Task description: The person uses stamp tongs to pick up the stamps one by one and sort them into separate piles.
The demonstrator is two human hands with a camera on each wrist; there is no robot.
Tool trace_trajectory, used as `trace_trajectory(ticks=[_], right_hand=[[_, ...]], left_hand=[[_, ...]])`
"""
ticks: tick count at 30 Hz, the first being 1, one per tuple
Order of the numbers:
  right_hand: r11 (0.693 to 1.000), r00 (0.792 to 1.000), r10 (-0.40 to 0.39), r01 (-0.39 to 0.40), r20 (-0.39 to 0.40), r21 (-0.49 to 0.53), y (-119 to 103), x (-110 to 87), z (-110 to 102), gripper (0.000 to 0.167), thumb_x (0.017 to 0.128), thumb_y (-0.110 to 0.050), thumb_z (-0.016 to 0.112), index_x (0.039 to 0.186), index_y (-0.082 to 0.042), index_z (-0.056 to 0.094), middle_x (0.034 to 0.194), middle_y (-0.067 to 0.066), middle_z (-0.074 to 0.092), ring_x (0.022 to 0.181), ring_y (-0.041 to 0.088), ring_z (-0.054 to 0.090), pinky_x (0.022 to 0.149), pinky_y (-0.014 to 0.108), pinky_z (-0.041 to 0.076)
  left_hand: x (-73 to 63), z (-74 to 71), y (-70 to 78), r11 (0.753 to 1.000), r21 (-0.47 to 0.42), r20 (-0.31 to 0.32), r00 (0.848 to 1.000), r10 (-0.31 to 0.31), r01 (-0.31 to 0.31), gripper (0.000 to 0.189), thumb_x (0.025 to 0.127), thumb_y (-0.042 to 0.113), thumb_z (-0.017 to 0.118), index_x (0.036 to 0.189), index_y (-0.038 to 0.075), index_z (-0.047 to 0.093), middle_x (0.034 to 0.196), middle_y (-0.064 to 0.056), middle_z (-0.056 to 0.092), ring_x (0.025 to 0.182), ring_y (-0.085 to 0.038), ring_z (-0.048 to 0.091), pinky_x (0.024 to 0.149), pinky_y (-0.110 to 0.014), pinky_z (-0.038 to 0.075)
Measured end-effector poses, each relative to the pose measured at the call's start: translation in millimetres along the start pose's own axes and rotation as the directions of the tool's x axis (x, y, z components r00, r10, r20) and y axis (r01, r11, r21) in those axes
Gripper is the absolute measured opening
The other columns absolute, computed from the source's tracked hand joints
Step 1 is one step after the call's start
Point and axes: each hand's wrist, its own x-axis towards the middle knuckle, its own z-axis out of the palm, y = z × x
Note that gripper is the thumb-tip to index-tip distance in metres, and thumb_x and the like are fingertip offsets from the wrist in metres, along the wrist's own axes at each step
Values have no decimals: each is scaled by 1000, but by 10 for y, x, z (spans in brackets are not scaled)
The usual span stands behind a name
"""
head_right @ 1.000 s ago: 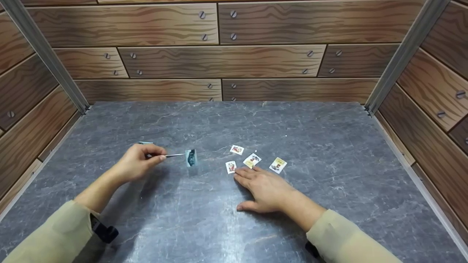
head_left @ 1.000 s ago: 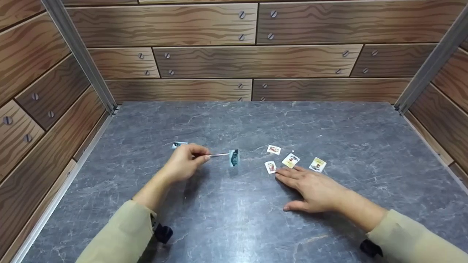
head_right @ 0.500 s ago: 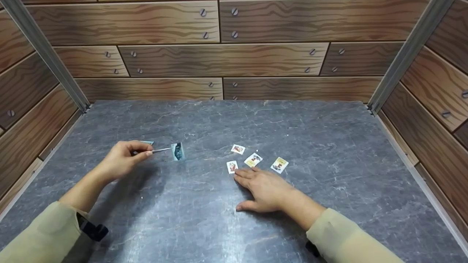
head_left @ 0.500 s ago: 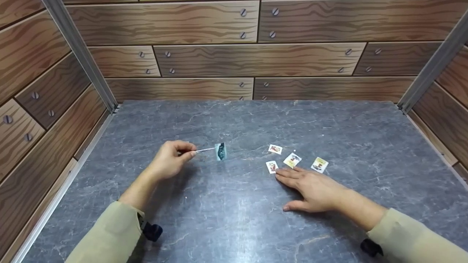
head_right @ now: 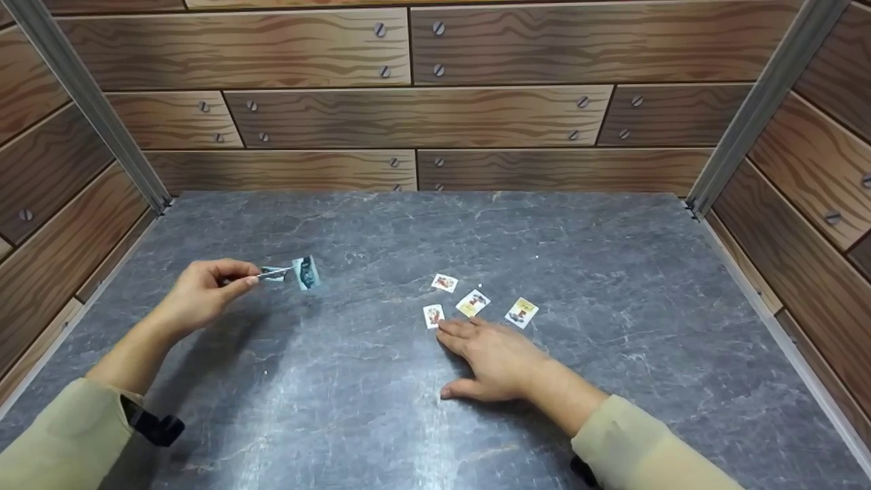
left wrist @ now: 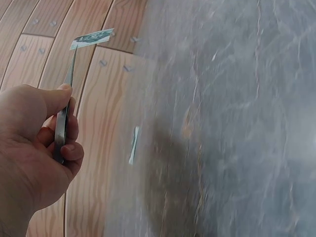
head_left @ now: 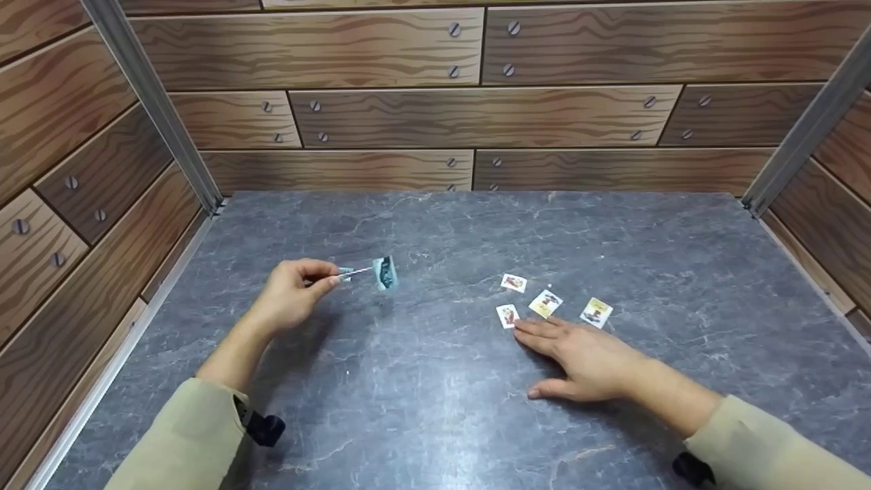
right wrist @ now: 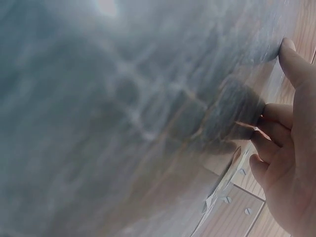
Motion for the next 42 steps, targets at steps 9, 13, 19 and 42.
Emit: trace_trajectory(ticks=[9, 13, 19, 42], right_hand=[[1000, 1000, 2, -2, 5, 0, -5, 11, 4, 92, 97, -72, 60, 158, -4, 48, 166, 11, 43, 147, 45, 43, 118, 58, 36], [1000, 1000, 1, -1, -3, -3, -2, -2, 2, 92, 97, -72, 59, 158, -3, 48, 165, 12, 43, 147, 44, 43, 118, 58, 35], [1000, 1000, 3, -3, -5, -3, 2, -15, 5, 92, 97, -72, 59, 158, -3, 48, 165, 12, 43, 148, 43, 42, 119, 58, 34], [1000, 1000, -10, 10, -16, 4, -4, -13, 1, 90, 98, -70, 61, 157, -3, 49, 165, 11, 44, 148, 41, 43, 119, 56, 35]], left_hand=[[-2, -189, -115, 999, 30, -27, 999, -42, 43, 16, 101, 5, 70, 111, -6, 77, 102, -13, 76, 89, -17, 62, 76, -22, 49], [26, -244, -156, 998, 38, -35, 998, -50, 52, 16, 102, 5, 69, 110, -6, 76, 101, -13, 75, 89, -18, 61, 75, -23, 49], [44, -312, -207, 995, 67, -39, 997, -71, 74, 18, 103, 8, 68, 113, -6, 76, 104, -12, 75, 92, -18, 61, 78, -23, 48], [54, -415, -526, 983, 150, -99, 991, -87, 102, 19, 102, 7, 68, 112, -7, 76, 103, -15, 76, 92, -20, 62, 80, -24, 47]])
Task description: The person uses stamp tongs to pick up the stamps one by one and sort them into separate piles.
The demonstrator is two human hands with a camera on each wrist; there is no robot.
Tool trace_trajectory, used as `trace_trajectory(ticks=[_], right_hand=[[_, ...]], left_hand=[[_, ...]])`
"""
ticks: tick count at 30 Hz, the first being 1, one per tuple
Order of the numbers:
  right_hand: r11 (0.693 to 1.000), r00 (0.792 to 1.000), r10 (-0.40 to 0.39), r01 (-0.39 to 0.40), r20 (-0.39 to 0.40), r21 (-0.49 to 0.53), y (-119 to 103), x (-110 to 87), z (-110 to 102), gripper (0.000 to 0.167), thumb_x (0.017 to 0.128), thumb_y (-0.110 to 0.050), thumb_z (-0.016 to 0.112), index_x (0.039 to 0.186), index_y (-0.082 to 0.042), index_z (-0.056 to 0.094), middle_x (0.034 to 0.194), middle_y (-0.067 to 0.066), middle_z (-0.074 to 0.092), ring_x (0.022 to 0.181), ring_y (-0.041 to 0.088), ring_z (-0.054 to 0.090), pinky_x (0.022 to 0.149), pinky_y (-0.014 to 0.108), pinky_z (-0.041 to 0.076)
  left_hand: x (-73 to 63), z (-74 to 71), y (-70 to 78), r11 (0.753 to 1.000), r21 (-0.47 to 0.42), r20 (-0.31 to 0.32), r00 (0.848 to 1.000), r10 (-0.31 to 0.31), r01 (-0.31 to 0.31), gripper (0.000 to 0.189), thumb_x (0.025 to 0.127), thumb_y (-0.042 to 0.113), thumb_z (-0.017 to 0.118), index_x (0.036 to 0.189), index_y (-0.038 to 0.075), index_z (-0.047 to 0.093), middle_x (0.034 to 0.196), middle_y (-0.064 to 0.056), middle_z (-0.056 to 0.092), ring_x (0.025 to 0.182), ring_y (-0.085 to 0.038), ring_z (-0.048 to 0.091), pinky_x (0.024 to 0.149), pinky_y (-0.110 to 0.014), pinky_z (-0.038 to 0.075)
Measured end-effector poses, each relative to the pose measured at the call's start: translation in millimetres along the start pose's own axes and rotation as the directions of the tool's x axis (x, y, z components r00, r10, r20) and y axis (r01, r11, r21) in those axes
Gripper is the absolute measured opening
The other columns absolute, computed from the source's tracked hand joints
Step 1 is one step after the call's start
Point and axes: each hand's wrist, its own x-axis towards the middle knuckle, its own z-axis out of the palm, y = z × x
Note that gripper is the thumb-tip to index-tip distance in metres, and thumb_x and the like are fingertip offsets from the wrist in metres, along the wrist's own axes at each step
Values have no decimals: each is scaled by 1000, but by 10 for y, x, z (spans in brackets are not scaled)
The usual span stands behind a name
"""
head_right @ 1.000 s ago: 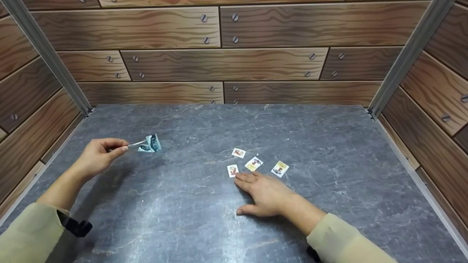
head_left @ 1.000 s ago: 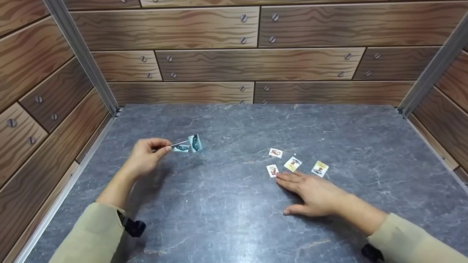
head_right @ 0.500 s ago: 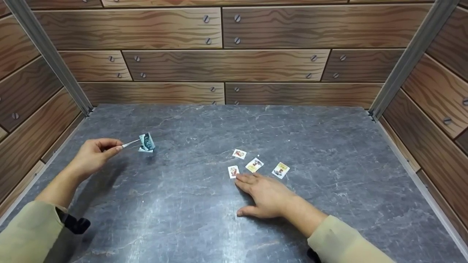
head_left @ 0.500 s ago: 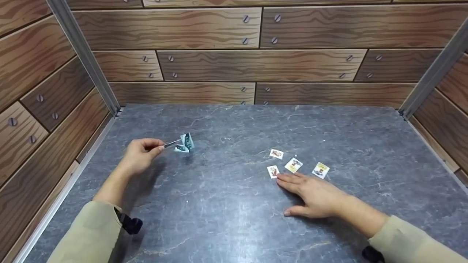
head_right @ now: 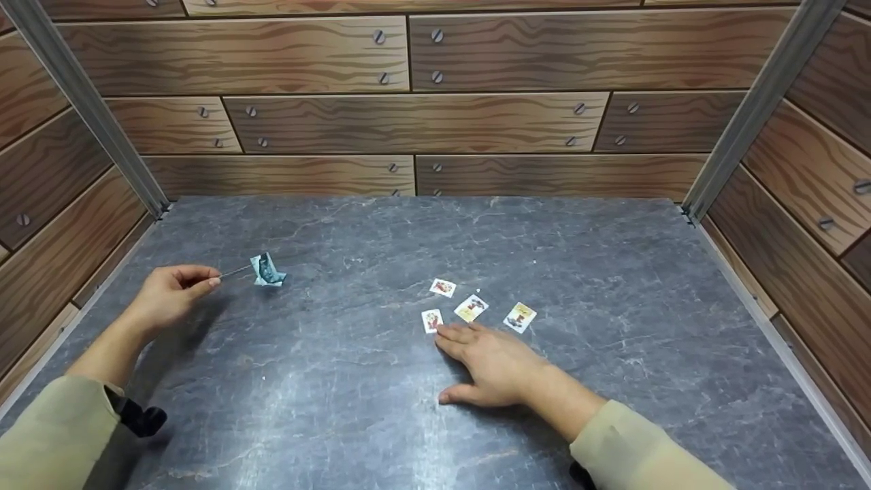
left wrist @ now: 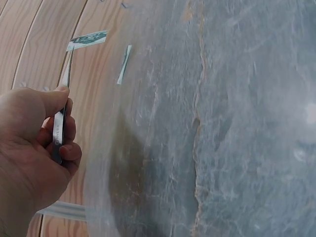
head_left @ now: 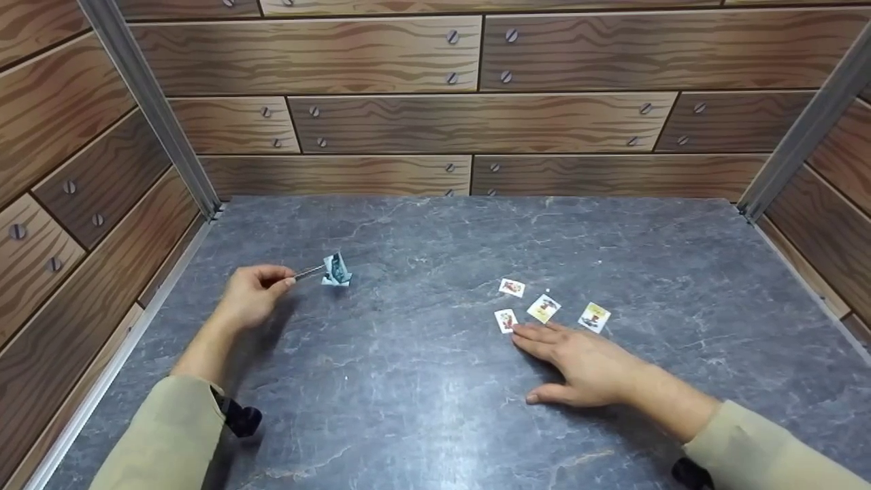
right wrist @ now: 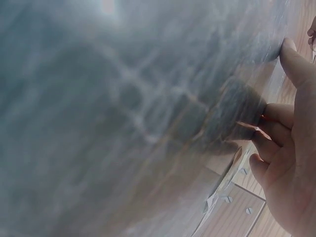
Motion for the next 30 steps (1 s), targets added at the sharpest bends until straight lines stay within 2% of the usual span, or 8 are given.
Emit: trace_trajectory(ticks=[12, 17, 23, 30], right_hand=[[1000, 1000, 12, -12, 14, 5, 3, 8, 2, 91, 97, -70, 60, 157, -3, 48, 165, 12, 43, 149, 40, 42, 120, 57, 33], [1000, 1000, 9, -9, 10, 5, 0, 5, -2, 91, 97, -70, 61, 157, -3, 48, 166, 12, 43, 149, 40, 42, 120, 56, 33], [1000, 1000, 10, -10, 12, -1, 1, 10, -1, 91, 98, -70, 60, 158, -3, 48, 166, 12, 42, 149, 42, 42, 120, 57, 34], [1000, 1000, 23, -23, 18, -5, -3, 10, 10, 92, 97, -72, 58, 159, -5, 47, 166, 11, 42, 149, 43, 41, 119, 57, 34]], left_hand=[[-3, 23, -153, 999, 29, 0, 1000, -23, 23, 20, 102, 8, 69, 112, -7, 76, 104, -16, 76, 92, -20, 62, 82, -29, 48], [-9, 34, -191, 998, 24, 5, 998, -56, 56, 21, 103, 10, 69, 113, -6, 76, 106, -16, 76, 95, -21, 62, 84, -31, 48], [-2, 49, -242, 998, 23, -9, 998, -65, 65, 21, 103, 9, 69, 113, -7, 76, 106, -16, 76, 96, -22, 62, 85, -29, 48], [17, 72, -279, 997, 15, -28, 997, -69, 70, 20, 102, 10, 69, 113, -6, 77, 108, -17, 76, 101, -26, 63, 91, -36, 48]])
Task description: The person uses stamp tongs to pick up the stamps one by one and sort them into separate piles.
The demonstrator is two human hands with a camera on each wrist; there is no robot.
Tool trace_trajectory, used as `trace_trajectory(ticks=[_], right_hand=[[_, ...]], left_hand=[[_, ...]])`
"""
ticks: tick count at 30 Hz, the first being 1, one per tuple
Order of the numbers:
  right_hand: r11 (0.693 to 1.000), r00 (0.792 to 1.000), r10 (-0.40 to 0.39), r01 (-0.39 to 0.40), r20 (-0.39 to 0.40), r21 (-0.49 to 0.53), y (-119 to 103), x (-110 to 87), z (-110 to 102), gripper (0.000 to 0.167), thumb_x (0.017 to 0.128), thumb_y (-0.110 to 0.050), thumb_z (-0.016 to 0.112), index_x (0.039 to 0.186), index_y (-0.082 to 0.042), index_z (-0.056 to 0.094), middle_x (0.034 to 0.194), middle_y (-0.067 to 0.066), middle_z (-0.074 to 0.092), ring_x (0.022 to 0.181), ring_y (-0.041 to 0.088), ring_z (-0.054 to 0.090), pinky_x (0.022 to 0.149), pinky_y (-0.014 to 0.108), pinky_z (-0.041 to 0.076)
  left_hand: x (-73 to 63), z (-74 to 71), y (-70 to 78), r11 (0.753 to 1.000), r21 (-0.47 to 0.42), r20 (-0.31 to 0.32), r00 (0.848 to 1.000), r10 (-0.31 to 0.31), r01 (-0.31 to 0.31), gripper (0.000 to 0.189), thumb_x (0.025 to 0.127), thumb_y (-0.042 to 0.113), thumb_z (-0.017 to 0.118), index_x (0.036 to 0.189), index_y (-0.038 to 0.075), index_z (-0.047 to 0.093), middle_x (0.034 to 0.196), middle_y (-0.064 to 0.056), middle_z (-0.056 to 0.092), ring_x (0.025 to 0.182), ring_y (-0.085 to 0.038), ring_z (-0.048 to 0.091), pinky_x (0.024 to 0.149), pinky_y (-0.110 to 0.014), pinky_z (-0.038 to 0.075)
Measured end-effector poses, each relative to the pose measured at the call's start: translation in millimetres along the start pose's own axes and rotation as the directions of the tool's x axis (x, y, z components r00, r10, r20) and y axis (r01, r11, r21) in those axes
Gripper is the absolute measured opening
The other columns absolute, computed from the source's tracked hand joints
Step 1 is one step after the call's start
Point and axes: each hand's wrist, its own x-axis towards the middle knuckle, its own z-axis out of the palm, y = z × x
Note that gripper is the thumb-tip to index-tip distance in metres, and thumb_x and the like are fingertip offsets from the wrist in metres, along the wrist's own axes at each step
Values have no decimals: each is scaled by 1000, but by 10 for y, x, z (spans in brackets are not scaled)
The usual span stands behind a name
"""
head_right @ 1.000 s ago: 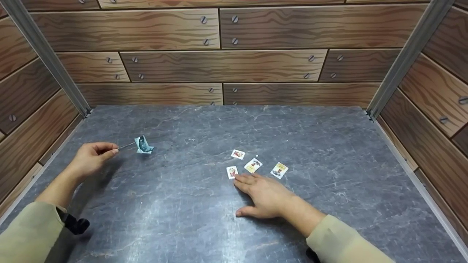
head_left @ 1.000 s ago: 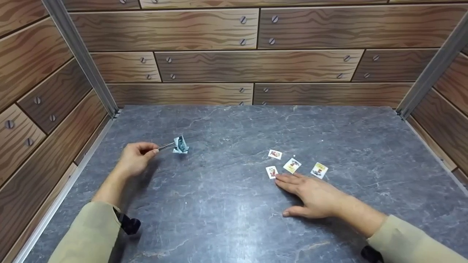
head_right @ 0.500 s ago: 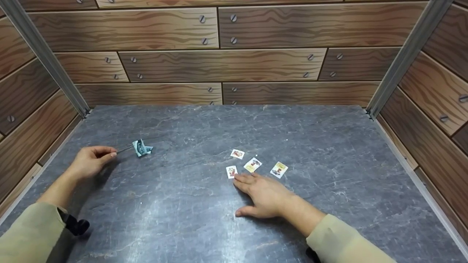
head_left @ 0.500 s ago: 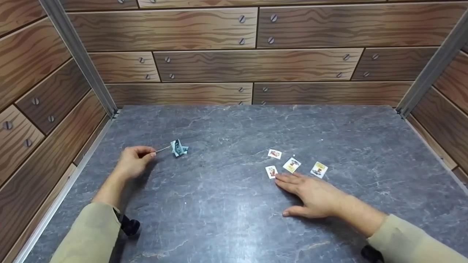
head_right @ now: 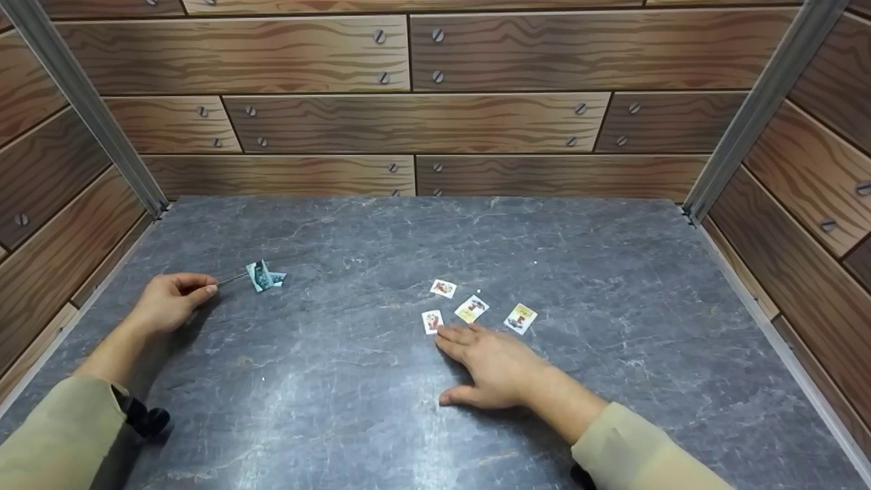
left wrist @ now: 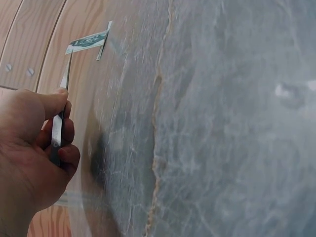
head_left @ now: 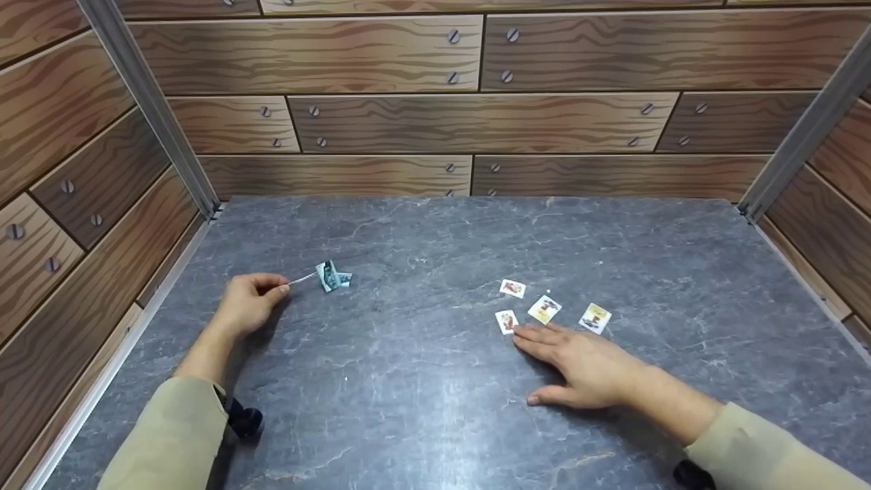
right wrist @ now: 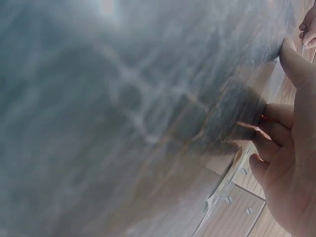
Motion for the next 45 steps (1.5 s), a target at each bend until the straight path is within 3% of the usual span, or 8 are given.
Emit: trace_trajectory(ticks=[13, 17, 38, 45], right_hand=[[1000, 1000, 2, -2, -3, 8, 0, -6, 13, 92, 97, -72, 58, 159, -5, 47, 166, 10, 42, 149, 42, 41, 119, 58, 34], [1000, 1000, -3, 3, -6, 13, 1, -9, 6, 91, 98, -71, 59, 159, -5, 47, 166, 10, 43, 149, 40, 42, 120, 56, 33], [1000, 1000, -13, 13, -14, 9, 12, -3, -1, 90, 98, -70, 60, 158, -5, 48, 165, 11, 43, 148, 42, 43, 119, 57, 35], [1000, 1000, -13, 13, -15, 10, 10, -3, -2, 90, 98, -70, 60, 158, -4, 48, 165, 11, 43, 148, 41, 43, 119, 56, 35]], left_hand=[[-3, 43, -35, 1000, -5, -16, 1000, -14, 14, 18, 101, 9, 70, 110, -6, 78, 102, -15, 76, 92, -21, 62, 82, -30, 47], [-1, 57, -23, 998, -32, -4, 999, -45, 44, 18, 102, 8, 69, 111, -6, 77, 101, -13, 75, 90, -20, 60, 80, -29, 46], [7, 88, -61, 996, -66, -13, 998, -61, 60, 18, 101, 6, 70, 111, -8, 76, 100, -13, 74, 87, -19, 58, 77, -27, 45], [18, 85, -55, 996, -52, -9, 997, -72, 72, 20, 102, 8, 69, 113, -8, 76, 103, -15, 74, 91, -22, 60, 80, -31, 46]])
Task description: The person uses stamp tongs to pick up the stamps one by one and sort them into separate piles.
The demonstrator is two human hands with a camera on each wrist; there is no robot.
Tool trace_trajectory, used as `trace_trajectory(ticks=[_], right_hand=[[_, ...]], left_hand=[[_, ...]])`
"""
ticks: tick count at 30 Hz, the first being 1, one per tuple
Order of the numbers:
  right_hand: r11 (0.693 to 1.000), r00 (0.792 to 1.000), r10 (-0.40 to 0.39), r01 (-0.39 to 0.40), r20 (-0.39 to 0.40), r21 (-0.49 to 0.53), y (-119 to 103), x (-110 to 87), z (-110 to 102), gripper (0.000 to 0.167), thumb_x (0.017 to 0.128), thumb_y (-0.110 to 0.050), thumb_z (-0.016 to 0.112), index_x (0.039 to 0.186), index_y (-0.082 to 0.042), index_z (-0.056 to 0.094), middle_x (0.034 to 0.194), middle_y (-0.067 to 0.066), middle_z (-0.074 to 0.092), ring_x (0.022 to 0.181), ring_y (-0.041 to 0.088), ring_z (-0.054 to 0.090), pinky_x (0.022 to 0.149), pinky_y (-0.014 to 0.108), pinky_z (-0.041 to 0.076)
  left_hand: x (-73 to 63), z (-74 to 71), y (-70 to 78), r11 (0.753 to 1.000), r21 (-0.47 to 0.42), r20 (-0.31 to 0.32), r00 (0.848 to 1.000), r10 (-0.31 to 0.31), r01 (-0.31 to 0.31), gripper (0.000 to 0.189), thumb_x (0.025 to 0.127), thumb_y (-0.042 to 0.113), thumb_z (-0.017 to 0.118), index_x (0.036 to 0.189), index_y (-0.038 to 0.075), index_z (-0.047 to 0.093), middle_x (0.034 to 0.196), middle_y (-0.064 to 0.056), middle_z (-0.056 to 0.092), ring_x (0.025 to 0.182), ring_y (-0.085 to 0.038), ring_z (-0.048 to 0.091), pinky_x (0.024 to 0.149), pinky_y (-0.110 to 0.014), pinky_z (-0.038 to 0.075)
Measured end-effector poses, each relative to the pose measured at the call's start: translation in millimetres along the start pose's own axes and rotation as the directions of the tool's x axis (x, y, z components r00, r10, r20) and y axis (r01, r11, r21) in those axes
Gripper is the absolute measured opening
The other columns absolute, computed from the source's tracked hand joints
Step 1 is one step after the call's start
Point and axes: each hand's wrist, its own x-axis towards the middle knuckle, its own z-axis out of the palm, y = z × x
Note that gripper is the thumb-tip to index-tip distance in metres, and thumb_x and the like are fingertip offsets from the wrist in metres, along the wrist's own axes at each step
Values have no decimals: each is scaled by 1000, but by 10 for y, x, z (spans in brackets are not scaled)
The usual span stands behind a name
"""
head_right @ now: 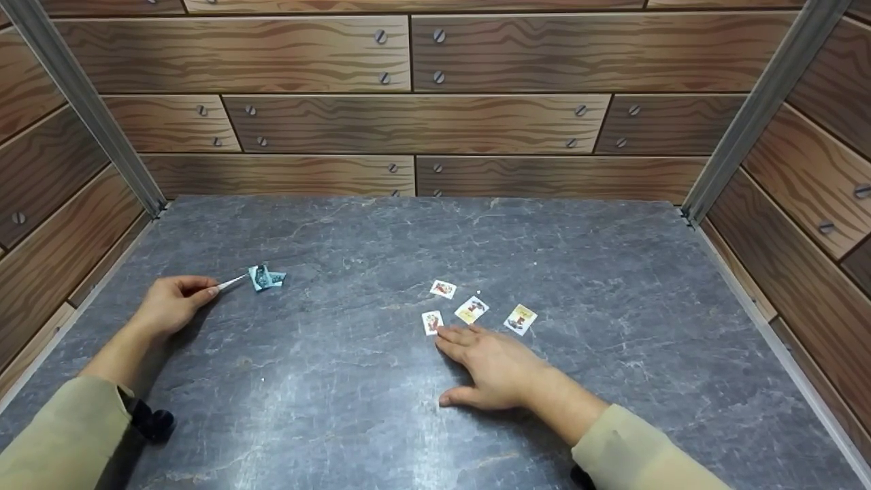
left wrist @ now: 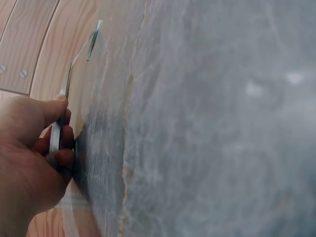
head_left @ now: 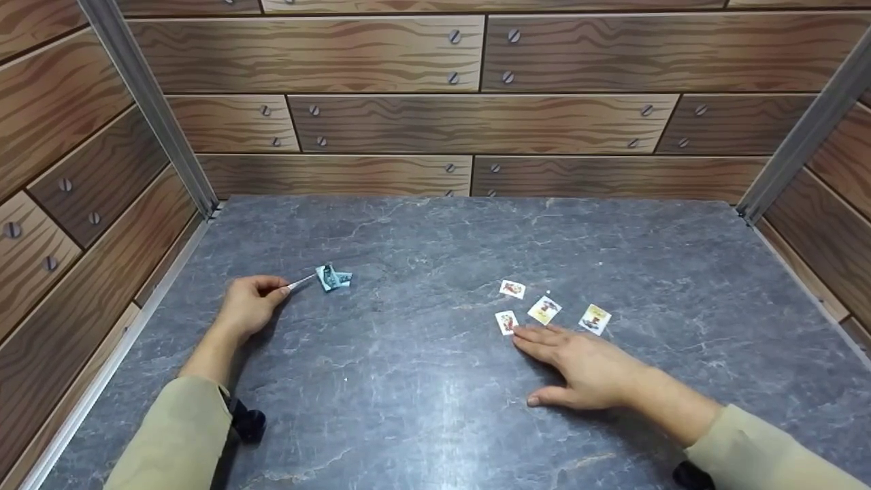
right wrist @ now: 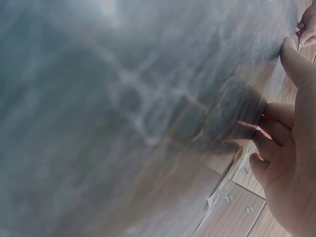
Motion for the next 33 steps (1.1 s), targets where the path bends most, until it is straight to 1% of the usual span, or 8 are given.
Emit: trace_trajectory(ticks=[5, 16, 21, 28, 33], right_hand=[[1000, 1000, -2, 2, -6, 0, -2, -8, -2, 90, 98, -69, 61, 157, -3, 49, 165, 11, 44, 148, 40, 43, 119, 56, 35], [1000, 1000, 9, -9, 10, 0, -3, -2, -5, 91, 98, -70, 59, 159, -4, 47, 166, 11, 42, 149, 40, 42, 120, 56, 34], [1000, 1000, 4, -4, 6, 1, 2, -7, 1, 91, 98, -70, 60, 159, -4, 47, 166, 11, 42, 149, 39, 42, 120, 56, 34], [1000, 1000, 7, -7, 8, 0, 2, -10, 6, 91, 98, -70, 60, 159, -4, 47, 166, 11, 42, 149, 39, 41, 120, 56, 33], [1000, 1000, 8, -8, 0, 12, -2, -9, 4, 90, 97, -68, 62, 158, -4, 48, 166, 10, 42, 149, 40, 41, 119, 56, 34]], left_hand=[[0, -5, 12, 1000, 1, 0, 1000, -3, 3, 22, 102, 7, 68, 115, -9, 74, 106, -17, 74, 94, -25, 60, 83, -32, 46], [4, -2, 0, 1000, -8, -8, 1000, -1, 1, 21, 101, 7, 69, 113, -10, 75, 103, -16, 74, 92, -22, 60, 81, -30, 46], [0, 7, 8, 1000, -17, -21, 1000, -18, 18, 22, 102, 7, 69, 114, -10, 74, 103, -15, 74, 91, -22, 59, 80, -29, 46], [-16, 16, 15, 999, -31, -65, 997, -37, 35, 24, 102, 8, 69, 116, -11, 74, 105, -19, 73, 94, -24, 60, 81, -28, 45], [-26, 15, 31, 998, -33, -44, 997, -59, 58, 24, 103, 9, 68, 117, -10, 74, 107, -18, 72, 96, -25, 59, 81, -29, 45]])
